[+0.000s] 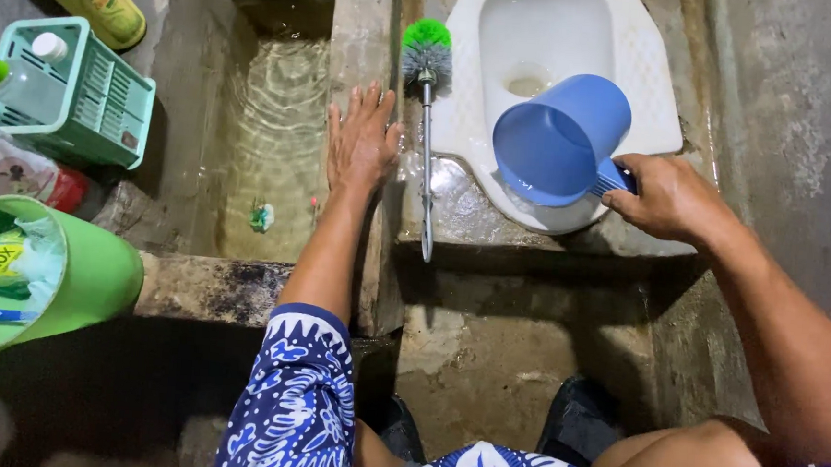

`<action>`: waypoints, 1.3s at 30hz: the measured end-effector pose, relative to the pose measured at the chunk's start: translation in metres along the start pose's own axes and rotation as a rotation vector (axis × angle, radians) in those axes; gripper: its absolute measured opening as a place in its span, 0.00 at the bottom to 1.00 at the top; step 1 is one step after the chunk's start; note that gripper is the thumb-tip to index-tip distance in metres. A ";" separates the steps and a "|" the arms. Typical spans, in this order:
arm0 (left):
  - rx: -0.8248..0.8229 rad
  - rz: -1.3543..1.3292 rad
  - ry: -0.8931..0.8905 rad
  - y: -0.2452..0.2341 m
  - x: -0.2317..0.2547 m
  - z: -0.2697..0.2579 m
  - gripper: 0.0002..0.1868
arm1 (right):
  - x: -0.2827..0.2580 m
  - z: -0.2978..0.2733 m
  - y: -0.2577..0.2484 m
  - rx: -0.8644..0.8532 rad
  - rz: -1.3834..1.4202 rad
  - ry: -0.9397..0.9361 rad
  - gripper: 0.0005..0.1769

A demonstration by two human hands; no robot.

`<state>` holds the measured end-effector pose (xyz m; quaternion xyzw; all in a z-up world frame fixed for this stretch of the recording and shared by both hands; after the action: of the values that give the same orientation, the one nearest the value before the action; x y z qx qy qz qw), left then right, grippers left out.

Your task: Cleaning a squat toilet using a brush and water.

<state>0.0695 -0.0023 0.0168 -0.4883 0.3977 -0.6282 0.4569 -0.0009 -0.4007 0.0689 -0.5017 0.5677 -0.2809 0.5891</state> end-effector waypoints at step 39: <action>0.056 0.022 0.043 0.003 -0.008 -0.002 0.29 | -0.010 0.069 -0.003 0.027 0.023 0.186 0.21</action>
<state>0.0693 0.0048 0.0114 -0.4573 0.3949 -0.6443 0.4688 0.0630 -0.3740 0.0657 -0.4590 0.6215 -0.3274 0.5439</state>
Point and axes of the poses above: each hand's wrist, its own z-axis towards the middle knuckle, its own y-axis out of the palm, x = y × z, the point moved 7 cm from there along z, towards the middle knuckle, and after that the axes turned 2 degrees about z, right-handed, at the moved point
